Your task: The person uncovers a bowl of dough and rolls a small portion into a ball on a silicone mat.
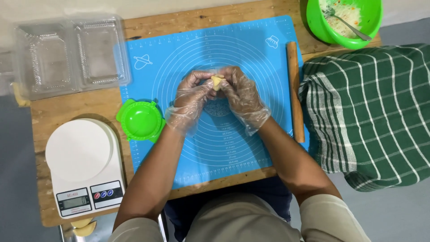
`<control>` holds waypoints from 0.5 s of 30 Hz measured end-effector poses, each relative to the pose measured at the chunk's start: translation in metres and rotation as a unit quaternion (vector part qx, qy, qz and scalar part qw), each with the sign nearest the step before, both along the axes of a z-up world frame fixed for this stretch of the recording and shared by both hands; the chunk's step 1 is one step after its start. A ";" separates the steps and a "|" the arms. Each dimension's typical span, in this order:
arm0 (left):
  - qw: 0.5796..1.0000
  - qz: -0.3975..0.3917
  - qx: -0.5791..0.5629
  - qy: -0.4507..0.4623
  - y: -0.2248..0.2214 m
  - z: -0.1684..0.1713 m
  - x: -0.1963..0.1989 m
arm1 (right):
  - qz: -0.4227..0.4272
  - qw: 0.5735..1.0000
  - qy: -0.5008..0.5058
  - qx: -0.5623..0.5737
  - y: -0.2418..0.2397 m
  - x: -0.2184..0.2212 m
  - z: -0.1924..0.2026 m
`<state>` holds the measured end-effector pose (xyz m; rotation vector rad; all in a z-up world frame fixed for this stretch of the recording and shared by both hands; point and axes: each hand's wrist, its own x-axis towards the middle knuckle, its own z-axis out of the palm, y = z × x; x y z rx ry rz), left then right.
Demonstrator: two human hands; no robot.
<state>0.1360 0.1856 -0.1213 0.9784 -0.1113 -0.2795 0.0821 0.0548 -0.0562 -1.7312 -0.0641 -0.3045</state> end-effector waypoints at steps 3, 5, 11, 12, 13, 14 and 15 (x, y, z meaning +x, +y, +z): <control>0.998 -0.008 0.055 -0.036 0.000 0.014 -0.008 | -0.020 1.000 0.005 0.015 -0.002 0.005 -0.011; 0.998 -0.016 0.045 -0.038 0.000 0.014 -0.008 | -0.044 0.998 0.015 0.035 -0.013 0.011 -0.032; 0.994 -0.035 0.064 -0.075 0.005 0.033 -0.013 | -0.066 0.990 0.069 0.099 -0.010 0.008 -0.032; 0.991 -0.039 0.087 -0.097 0.006 0.035 -0.014 | -0.051 0.989 0.078 0.113 -0.009 0.008 -0.032; 0.991 -0.040 0.087 -0.097 0.005 0.035 -0.013 | -0.051 0.989 0.077 0.112 -0.011 0.008 -0.029; 0.991 -0.032 0.086 -0.096 0.005 0.034 -0.012 | -0.019 0.993 0.056 0.101 -0.012 0.009 -0.027; 0.992 -0.025 0.085 -0.095 0.005 0.034 -0.012 | 0.012 0.995 0.034 0.089 -0.014 0.009 -0.025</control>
